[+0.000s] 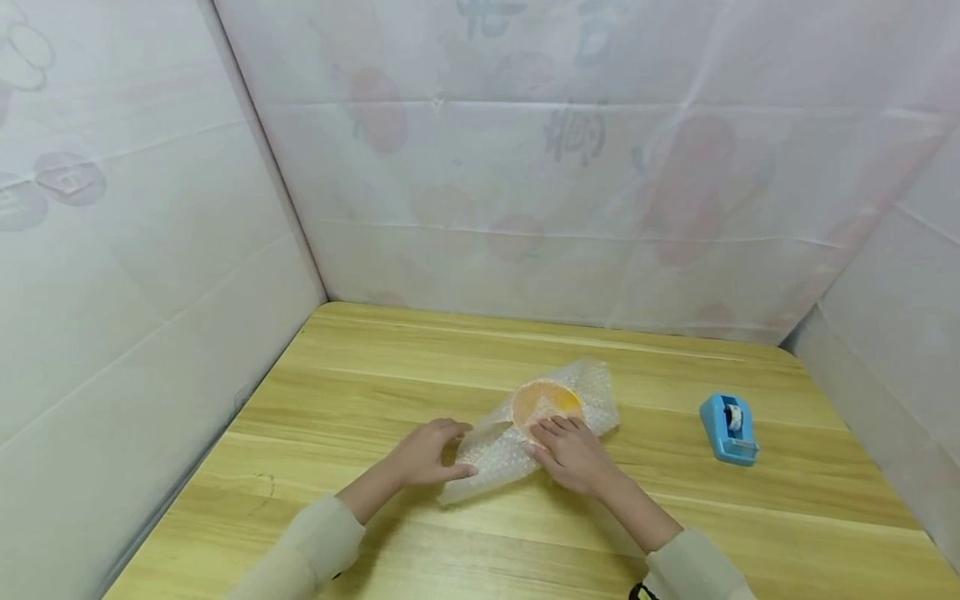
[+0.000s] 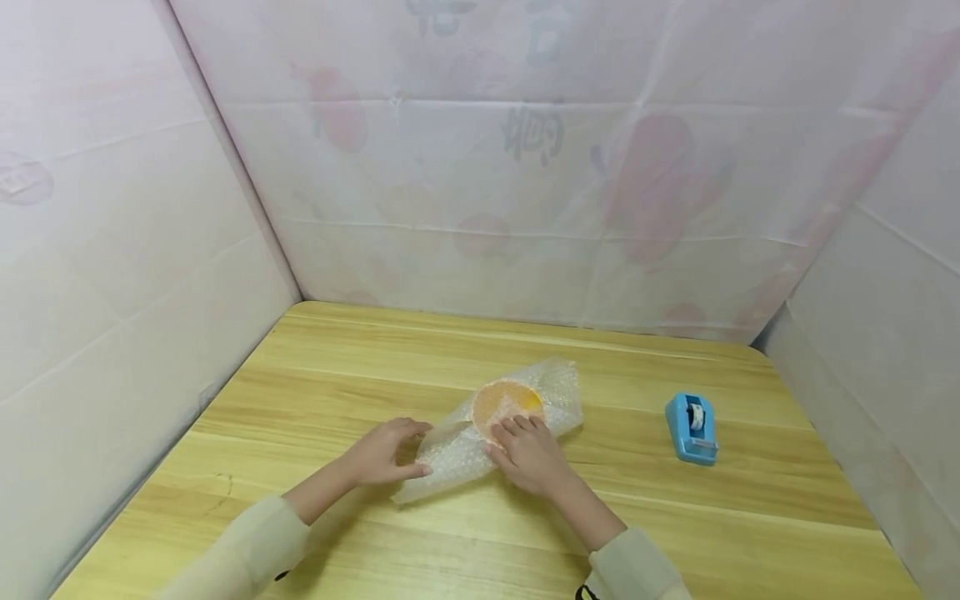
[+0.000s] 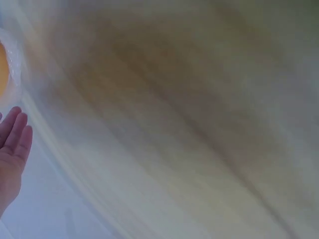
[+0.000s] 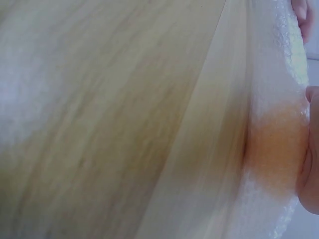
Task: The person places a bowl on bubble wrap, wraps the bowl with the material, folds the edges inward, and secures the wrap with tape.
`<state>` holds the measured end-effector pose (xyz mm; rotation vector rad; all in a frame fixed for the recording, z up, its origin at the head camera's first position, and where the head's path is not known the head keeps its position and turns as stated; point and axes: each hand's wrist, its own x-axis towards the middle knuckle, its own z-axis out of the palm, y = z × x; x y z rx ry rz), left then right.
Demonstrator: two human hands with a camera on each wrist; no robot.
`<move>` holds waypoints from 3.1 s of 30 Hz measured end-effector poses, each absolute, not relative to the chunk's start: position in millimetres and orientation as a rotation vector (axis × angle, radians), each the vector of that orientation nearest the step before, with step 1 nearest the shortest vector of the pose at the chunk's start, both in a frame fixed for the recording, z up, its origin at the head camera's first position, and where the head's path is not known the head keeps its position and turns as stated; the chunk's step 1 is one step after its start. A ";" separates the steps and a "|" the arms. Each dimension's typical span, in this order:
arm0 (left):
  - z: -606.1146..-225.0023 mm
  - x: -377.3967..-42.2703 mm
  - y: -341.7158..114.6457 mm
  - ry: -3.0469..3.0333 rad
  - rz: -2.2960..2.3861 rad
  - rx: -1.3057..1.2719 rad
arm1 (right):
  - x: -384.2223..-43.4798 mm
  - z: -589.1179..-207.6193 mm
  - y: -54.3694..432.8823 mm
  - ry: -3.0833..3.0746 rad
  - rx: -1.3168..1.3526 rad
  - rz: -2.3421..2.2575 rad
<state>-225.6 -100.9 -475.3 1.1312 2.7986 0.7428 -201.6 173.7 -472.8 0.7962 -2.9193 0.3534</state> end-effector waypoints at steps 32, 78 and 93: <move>-467.6 -203.5 -81.7 2.288 1.461 0.260 | -202.6 -472.0 169.9 -2.940 0.759 0.340; -468.6 -207.0 0.4 2.231 2.359 -0.083 | -207.4 -470.6 165.3 -2.974 0.708 0.357; -480.4 -195.9 38.4 2.626 2.167 0.082 | -211.5 -477.9 164.5 -2.854 0.715 0.314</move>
